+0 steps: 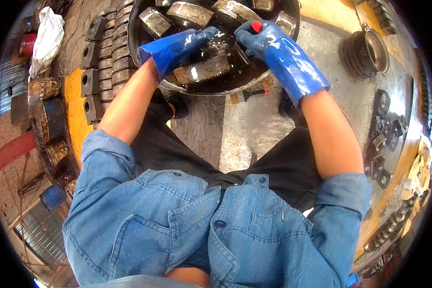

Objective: The person cleans various metal blocks and components by dipping them into a barrel of dark liquid and scrubbing them with a brush.

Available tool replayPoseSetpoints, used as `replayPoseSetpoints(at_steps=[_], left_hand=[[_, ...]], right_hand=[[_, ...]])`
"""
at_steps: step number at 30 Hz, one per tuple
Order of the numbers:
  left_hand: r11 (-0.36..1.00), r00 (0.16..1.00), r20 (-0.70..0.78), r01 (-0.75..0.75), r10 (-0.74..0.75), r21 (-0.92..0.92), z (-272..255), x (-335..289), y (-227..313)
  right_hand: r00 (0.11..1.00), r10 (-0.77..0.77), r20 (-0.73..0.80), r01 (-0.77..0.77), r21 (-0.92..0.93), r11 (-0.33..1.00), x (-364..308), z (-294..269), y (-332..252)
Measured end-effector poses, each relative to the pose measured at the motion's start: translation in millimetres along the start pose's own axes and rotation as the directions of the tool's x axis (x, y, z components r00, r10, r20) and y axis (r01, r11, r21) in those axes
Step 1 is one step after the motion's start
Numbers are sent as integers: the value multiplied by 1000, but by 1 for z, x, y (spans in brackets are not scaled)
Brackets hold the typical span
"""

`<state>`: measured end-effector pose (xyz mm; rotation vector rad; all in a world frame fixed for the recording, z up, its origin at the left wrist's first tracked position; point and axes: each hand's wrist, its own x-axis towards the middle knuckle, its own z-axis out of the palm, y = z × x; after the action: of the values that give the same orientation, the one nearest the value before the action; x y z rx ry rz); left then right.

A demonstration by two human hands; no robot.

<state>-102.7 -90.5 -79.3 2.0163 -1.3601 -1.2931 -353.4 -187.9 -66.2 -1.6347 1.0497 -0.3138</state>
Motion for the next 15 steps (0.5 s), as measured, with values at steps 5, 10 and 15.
replayPoseSetpoints(at_steps=[5, 10, 15], left_hand=[[989, 993, 1, -122, 122, -88, -9, 3, 1], [987, 991, 33, -122, 126, -107, -18, 18, -17], [997, 996, -30, -81, 80, -11, -13, -3, -5]], right_hand=[[1000, 6, 1, -6, 8, 1000, -3, -2, -2], [999, 38, 2, -38, 26, 999, -5, 1, 0], [998, 55, 26, -57, 61, 997, -17, 3, -9]])
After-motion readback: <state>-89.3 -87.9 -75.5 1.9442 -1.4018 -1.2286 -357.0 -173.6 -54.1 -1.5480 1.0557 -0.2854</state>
